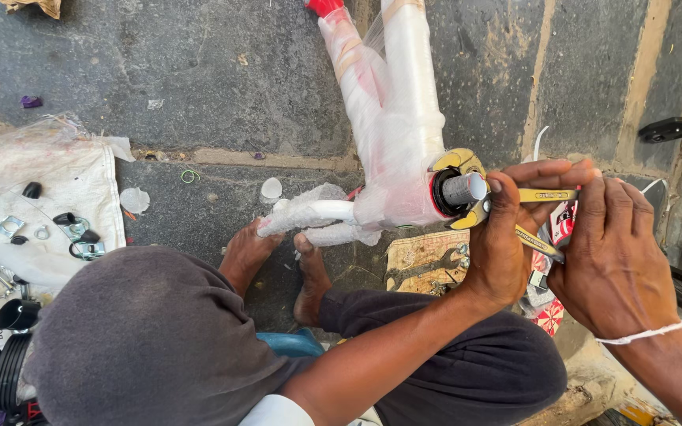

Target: The person uses pliers to loosen and remove parts from a bicycle fork and then wraps sections of the fork with white material by hand.

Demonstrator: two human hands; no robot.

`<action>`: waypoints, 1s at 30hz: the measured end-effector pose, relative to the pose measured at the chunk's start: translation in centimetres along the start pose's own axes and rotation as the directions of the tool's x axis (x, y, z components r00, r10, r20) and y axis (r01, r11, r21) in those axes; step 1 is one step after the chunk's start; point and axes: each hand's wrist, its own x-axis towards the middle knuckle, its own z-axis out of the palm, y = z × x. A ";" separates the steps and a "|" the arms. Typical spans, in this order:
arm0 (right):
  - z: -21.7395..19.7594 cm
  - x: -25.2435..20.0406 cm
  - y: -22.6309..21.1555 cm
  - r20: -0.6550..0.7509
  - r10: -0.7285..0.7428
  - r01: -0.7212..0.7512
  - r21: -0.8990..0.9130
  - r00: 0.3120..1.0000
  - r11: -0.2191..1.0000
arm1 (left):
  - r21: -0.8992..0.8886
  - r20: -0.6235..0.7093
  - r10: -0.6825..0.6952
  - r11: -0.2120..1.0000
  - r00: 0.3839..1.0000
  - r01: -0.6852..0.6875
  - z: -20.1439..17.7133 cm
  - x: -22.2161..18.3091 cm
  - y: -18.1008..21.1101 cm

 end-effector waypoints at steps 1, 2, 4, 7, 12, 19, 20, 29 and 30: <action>-0.1 0.0 0.0 0.003 -0.005 0.005 -0.032 1.000 0.999 | -0.012 -0.006 -0.017 1.000 1.000 0.017 0.0 0.0 0.1; 0.0 0.0 0.0 0.007 -0.010 0.010 -0.064 1.000 0.998 | -0.025 -0.011 -0.034 0.999 0.999 0.033 -0.1 0.1 0.1; 0.0 -0.4 0.1 0.120 0.094 -0.092 -0.027 0.988 0.995 | -0.023 -0.022 -0.009 1.000 1.000 0.009 -0.1 -0.3 0.0; 0.1 -0.7 0.4 0.157 0.137 -0.134 -0.029 0.978 0.991 | -0.027 -0.057 0.004 1.000 0.998 -0.005 0.1 -0.4 -0.1; 0.6 -0.9 0.9 0.146 0.148 -0.142 -0.052 0.978 0.989 | -0.078 -0.092 -0.009 0.997 0.996 0.002 0.5 -0.4 0.0; 1.2 -1.3 1.3 0.201 0.138 -0.164 0.120 0.970 0.979 | -0.058 -0.154 -0.027 0.998 0.988 0.018 1.0 -0.4 0.1; 1.2 -1.5 1.4 0.216 0.140 -0.167 0.109 0.966 0.980 | -0.051 -0.159 -0.040 0.998 0.986 0.032 1.1 -0.4 0.1; -1.5 -1.8 0.3 0.174 0.101 -0.105 0.014 0.980 0.994 | -0.169 -0.117 -0.070 0.984 0.991 0.050 1.6 -0.9 0.5; -1.9 -1.7 0.1 0.218 0.147 -0.135 -0.069 0.965 0.988 | -0.182 -0.110 -0.076 0.982 0.991 0.055 1.6 -1.0 0.6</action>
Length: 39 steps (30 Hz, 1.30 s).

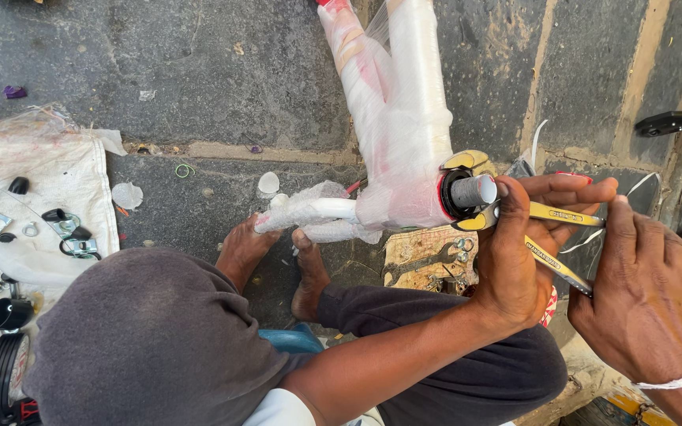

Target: The person uses pliers to loosen and remove parts from a bicycle fork and then wraps sections of the fork with white material by hand.

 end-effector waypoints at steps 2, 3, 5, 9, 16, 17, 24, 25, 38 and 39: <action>-0.5 0.1 -0.2 0.084 0.102 -0.088 -0.154 0.991 0.984 | -0.019 0.000 -0.016 1.000 1.000 0.016 0.2 -0.2 -0.1; -0.5 0.2 -0.2 0.085 0.085 -0.067 -0.190 0.993 0.979 | -0.028 -0.032 -0.010 1.000 0.999 0.009 0.3 -0.5 -0.3; -0.4 0.5 0.0 0.084 0.046 -0.022 -0.263 0.995 0.965 | -0.026 -0.099 0.004 1.000 0.995 -0.006 0.8 -0.6 -1.1; 0.8 0.1 0.6 0.002 0.048 -0.048 -0.037 0.999 0.998 | 0.016 -0.240 0.017 1.000 0.971 -0.014 1.6 0.3 -2.4; 3.8 -0.7 3.0 0.029 0.000 -0.007 0.249 1.000 0.968 | 0.119 -0.294 0.127 0.988 0.947 -0.096 1.7 1.1 -2.5; 4.0 -0.6 3.1 0.087 0.036 -0.057 0.263 0.996 0.963 | 0.129 -0.276 0.149 0.985 0.949 -0.117 1.6 1.3 -2.6; 2.1 -0.7 1.6 0.070 0.002 0.002 -0.054 0.998 0.999 | 0.073 -0.248 0.154 0.987 0.956 -0.140 1.3 0.8 -2.9; 1.9 -0.5 1.3 0.138 0.042 -0.030 -0.090 0.990 0.996 | 0.078 -0.231 0.139 0.989 0.963 -0.124 1.2 0.6 -2.7; 5.0 3.3 1.5 0.037 -0.096 0.080 0.294 0.995 0.952 | 0.313 -0.177 0.249 0.932 0.952 -0.185 -0.7 2.1 -2.3; 5.3 3.9 1.6 0.036 -0.089 0.074 0.292 0.995 0.954 | 0.301 -0.152 0.262 0.931 0.953 -0.208 -0.9 2.3 -2.5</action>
